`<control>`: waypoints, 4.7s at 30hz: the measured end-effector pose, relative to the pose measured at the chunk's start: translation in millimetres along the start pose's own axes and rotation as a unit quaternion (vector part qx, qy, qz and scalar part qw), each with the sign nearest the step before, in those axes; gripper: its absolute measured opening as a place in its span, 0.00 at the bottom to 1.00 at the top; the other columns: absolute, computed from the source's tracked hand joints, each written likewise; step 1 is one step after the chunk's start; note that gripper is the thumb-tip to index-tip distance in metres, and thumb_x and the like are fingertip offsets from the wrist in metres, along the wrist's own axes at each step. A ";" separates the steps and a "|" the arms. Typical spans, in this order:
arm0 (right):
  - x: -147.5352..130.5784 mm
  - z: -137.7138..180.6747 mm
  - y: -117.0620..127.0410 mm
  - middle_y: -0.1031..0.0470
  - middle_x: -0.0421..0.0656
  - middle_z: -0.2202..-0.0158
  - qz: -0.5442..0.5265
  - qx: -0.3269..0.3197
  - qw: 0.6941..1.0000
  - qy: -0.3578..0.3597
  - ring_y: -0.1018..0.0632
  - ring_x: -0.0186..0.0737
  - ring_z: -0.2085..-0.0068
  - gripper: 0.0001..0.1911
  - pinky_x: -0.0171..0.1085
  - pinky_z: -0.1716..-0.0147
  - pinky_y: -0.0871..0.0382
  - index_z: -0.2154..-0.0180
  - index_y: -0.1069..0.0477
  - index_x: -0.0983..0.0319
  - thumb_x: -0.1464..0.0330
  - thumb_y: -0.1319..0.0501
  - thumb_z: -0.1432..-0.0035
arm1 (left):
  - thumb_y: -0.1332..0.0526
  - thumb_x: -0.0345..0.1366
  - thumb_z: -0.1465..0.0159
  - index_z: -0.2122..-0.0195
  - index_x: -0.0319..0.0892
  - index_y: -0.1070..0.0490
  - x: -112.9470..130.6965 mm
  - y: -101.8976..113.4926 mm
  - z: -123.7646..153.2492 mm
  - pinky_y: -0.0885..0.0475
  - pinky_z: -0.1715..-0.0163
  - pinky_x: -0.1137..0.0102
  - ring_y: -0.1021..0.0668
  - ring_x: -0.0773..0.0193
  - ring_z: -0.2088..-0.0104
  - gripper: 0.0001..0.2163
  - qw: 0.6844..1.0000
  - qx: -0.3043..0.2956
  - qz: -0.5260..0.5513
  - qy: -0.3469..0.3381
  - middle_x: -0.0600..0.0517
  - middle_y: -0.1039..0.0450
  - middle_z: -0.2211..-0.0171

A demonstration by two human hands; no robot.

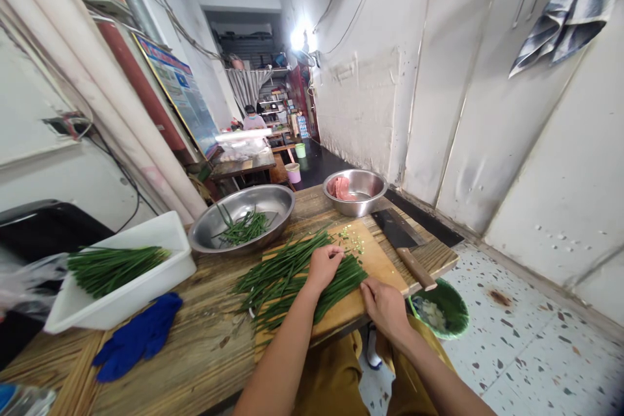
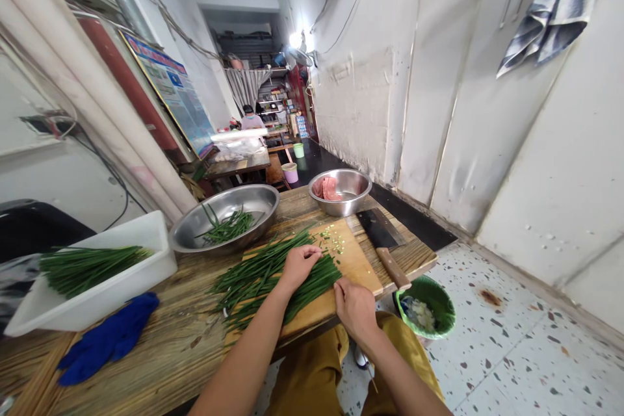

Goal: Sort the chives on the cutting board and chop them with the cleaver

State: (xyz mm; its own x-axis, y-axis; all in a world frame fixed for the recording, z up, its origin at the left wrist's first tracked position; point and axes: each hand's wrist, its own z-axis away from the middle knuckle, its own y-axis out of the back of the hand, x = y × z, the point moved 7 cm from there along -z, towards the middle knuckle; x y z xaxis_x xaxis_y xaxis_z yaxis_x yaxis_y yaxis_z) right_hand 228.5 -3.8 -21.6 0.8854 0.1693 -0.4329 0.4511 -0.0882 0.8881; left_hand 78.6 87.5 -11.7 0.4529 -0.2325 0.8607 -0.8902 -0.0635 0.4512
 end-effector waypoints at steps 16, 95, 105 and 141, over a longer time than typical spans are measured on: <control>-1.9 -0.8 1.7 0.21 0.44 0.68 0.005 -0.001 1.000 0.000 0.22 0.39 0.64 0.17 0.32 0.68 0.41 0.65 0.27 0.61 0.66 0.53 0.35 | 0.41 0.28 0.44 0.71 0.39 0.24 0.3 -2.5 -0.1 0.30 0.62 0.72 0.22 0.65 0.67 0.05 1.000 -0.012 0.014 -0.004 0.52 0.22 0.70; -1.6 0.0 3.2 0.21 0.44 0.67 -0.004 0.005 1.000 0.007 0.22 0.39 0.64 0.17 0.32 0.68 0.41 0.64 0.27 0.61 0.67 0.53 0.35 | 0.39 0.29 0.44 0.68 0.38 0.23 -5.9 2.3 -1.5 0.29 0.60 0.70 0.22 0.64 0.66 0.05 1.000 -0.003 -0.018 -0.012 0.50 0.22 0.67; -1.1 0.5 1.3 0.22 0.44 0.67 0.001 -0.004 1.000 0.009 0.22 0.39 0.64 0.17 0.32 0.67 0.41 0.64 0.28 0.62 0.67 0.54 0.35 | 0.40 0.27 0.43 0.70 0.38 0.24 1.8 2.5 -0.1 0.30 0.61 0.71 0.22 0.65 0.66 0.06 1.000 -0.011 -0.015 -0.014 0.52 0.21 0.69; -0.8 0.3 1.9 0.22 0.44 0.69 0.004 -0.002 1.000 0.009 0.22 0.38 0.65 0.17 0.32 0.68 0.42 0.65 0.27 0.61 0.66 0.53 0.35 | 0.42 0.30 0.44 0.72 0.39 0.24 -2.5 2.3 -1.3 0.32 0.65 0.72 0.23 0.65 0.69 0.06 1.000 -0.003 -0.012 -0.002 0.52 0.22 0.72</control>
State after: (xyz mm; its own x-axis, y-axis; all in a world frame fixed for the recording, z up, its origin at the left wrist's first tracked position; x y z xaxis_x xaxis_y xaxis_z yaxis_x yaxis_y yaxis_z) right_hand 228.6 -4.3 -19.6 0.8872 0.1857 -0.4224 0.4429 -0.0862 0.8924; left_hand 75.4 89.2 -12.5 0.4740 -0.2345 0.8488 -0.8786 -0.0624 0.4734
